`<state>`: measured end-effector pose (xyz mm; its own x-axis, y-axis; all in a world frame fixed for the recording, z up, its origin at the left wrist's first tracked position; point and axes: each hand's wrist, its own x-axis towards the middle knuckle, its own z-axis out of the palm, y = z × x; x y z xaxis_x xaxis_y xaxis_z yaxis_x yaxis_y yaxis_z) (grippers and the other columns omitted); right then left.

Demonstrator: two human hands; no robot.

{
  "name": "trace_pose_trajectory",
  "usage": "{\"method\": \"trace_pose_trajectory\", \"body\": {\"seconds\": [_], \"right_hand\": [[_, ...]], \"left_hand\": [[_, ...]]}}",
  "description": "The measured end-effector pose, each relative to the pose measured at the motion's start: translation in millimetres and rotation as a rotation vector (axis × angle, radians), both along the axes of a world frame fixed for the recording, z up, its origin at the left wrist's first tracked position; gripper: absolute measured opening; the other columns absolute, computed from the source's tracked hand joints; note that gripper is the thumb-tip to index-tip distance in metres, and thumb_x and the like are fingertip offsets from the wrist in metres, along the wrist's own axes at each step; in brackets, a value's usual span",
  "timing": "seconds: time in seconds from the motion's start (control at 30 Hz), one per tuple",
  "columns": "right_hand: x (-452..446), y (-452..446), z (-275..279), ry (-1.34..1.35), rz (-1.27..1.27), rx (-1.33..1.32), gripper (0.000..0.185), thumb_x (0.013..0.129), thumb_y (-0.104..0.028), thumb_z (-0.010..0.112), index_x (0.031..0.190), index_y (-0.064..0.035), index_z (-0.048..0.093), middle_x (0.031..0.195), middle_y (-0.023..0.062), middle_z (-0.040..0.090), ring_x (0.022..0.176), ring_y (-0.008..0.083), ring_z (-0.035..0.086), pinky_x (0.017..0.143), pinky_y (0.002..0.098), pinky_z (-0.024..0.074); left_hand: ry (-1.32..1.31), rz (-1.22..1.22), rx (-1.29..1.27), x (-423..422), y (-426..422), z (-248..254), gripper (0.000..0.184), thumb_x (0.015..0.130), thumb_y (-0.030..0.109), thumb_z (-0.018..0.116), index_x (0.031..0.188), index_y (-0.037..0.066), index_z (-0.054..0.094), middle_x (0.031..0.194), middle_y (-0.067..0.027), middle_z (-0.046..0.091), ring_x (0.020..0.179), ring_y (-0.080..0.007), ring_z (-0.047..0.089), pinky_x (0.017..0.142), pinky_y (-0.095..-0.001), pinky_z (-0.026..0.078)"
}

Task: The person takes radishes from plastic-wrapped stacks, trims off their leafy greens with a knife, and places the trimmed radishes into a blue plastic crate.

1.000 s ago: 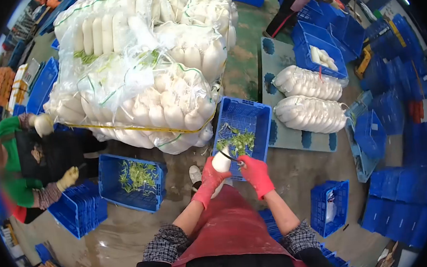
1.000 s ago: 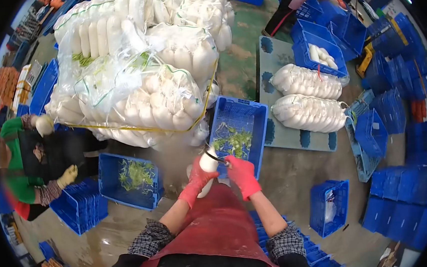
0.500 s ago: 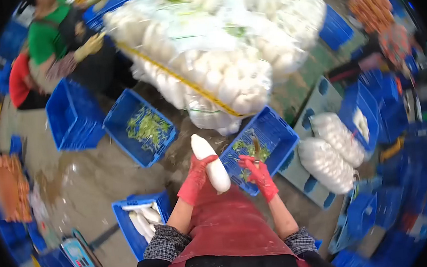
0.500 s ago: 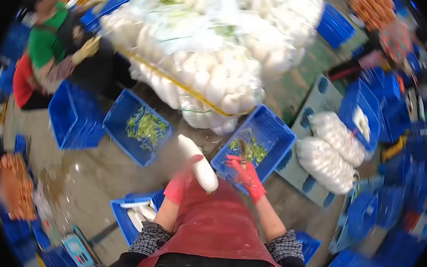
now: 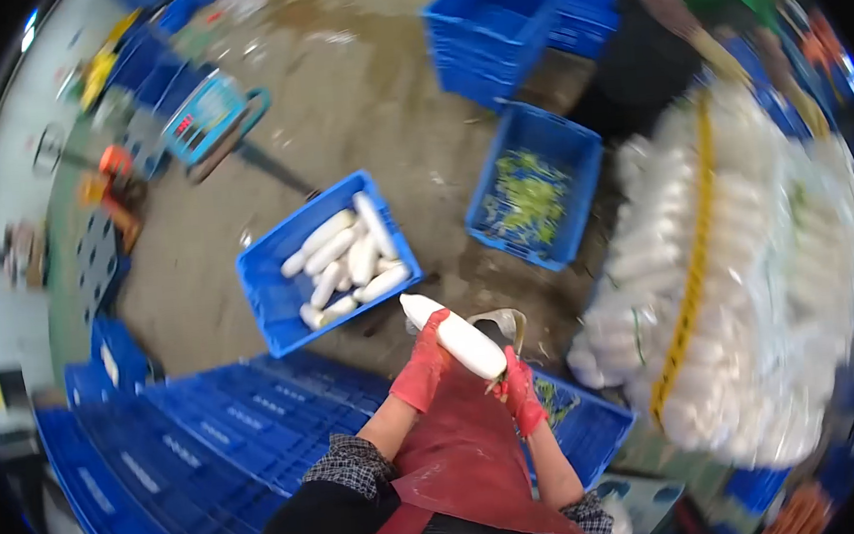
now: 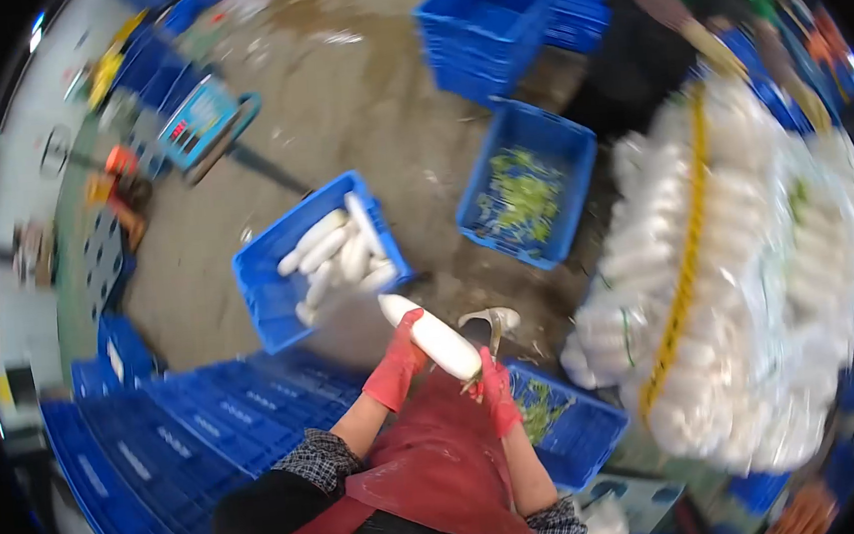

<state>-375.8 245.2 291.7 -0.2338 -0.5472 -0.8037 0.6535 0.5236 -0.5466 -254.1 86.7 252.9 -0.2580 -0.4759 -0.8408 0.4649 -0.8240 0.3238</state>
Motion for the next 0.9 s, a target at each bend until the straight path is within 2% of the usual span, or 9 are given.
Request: {"method": "trace_pose_trajectory", "body": {"seconds": [0.2,0.3,0.4,0.53,0.57,0.63,0.67,0.7,0.9], "right_hand": [[35,-70,-9,0.042,0.066,-0.063,0.025,0.092,-0.025,0.066,0.076,-0.007,0.057,0.054,0.0022,0.051,0.036,0.0142,0.046,0.031,0.0296,0.032],[26,-83,34,0.051,0.14,-0.127,0.022,0.09,-0.017,0.069,0.076,-0.0069,0.054,0.055,0.0017,0.051,0.04,0.0128,0.048,0.036,0.0282,0.0357],[12,-76,33,0.294,0.353,0.004,0.02,0.089,-0.014,0.069,0.079,-0.0077,0.054,0.058,0.0001,0.053,0.046,0.0095,0.049,0.043,0.0258,0.0384],[-8,8,-38,0.268,0.096,0.252,0.023,0.089,-0.025,0.07,0.08,-0.0085,0.057,0.06,0.0008,0.055,0.043,0.0105,0.049,0.039,0.0265,0.038],[-13,26,-43,0.27,0.076,0.258,0.023,0.089,-0.025,0.07,0.08,-0.0085,0.057,0.06,0.0008,0.055,0.043,0.0105,0.049,0.039,0.0265,0.038],[-19,73,-36,0.172,-0.147,0.391,0.027,0.09,-0.03,0.068,0.079,-0.0083,0.058,0.058,0.0011,0.054,0.042,0.0129,0.051,0.036,0.0282,0.0381],[-19,100,-30,0.178,-0.178,0.399,0.027,0.09,-0.03,0.068,0.079,-0.0083,0.058,0.058,0.0011,0.054,0.042,0.0129,0.051,0.036,0.0282,0.0381],[-19,129,-27,0.229,-0.184,0.472,0.025,0.091,-0.03,0.067,0.082,-0.008,0.06,0.058,0.0013,0.055,0.041,0.0141,0.052,0.035,0.029,0.0386],[28,251,28,0.503,-0.458,0.643,0.038,0.089,-0.037,0.069,0.11,-0.0057,0.066,0.077,0.001,0.065,0.069,0.0116,0.06,0.049,0.0276,0.0487]], "left_hand": [[0.014,0.309,0.229,84,-35,-17,0.054,0.073,0.034,0.075,0.117,0.01,0.054,0.112,-0.0117,0.063,0.103,-0.0344,0.058,0.1,-0.057,0.042],[0.09,0.462,-0.02,131,-77,-111,0.056,0.077,0.044,0.07,0.12,0.012,0.053,0.117,-0.0094,0.06,0.109,-0.0334,0.056,0.105,-0.0555,0.038],[-0.017,0.437,-0.123,166,-145,-170,0.064,0.079,0.051,0.064,0.128,0.013,0.05,0.128,-0.0083,0.056,0.117,-0.0313,0.054,0.107,-0.0532,0.036],[-0.401,0.087,-0.502,187,-205,-250,0.074,0.083,0.06,0.057,0.14,0.015,0.045,0.141,-0.0068,0.05,0.127,-0.0285,0.05,0.11,-0.0502,0.033],[-0.365,0.09,-0.466,191,-215,-266,0.076,0.084,0.063,0.056,0.142,0.015,0.043,0.145,-0.0064,0.049,0.13,-0.0278,0.049,0.11,-0.0494,0.032],[0.123,0.562,0.221,203,-225,-305,0.065,0.087,0.057,0.059,0.132,0.012,0.048,0.135,-0.0031,0.053,0.12,-0.0241,0.054,0.102,-0.048,0.04],[0.129,0.532,0.231,194,-214,-309,0.065,0.087,0.057,0.059,0.132,0.012,0.048,0.135,-0.0031,0.053,0.12,-0.0241,0.054,0.102,-0.048,0.04],[-0.204,0.26,-0.349,176,-193,-312,0.049,0.091,0.05,0.058,0.12,0.011,0.051,0.121,-0.0028,0.056,0.111,-0.0226,0.056,0.095,-0.0454,0.043],[0.127,-0.382,-0.424,-117,26,-174,0.025,0.094,0.02,0.056,0.115,0.007,0.057,0.113,-0.0094,0.061,0.108,-0.0232,0.059,0.095,-0.0414,0.049]]}}
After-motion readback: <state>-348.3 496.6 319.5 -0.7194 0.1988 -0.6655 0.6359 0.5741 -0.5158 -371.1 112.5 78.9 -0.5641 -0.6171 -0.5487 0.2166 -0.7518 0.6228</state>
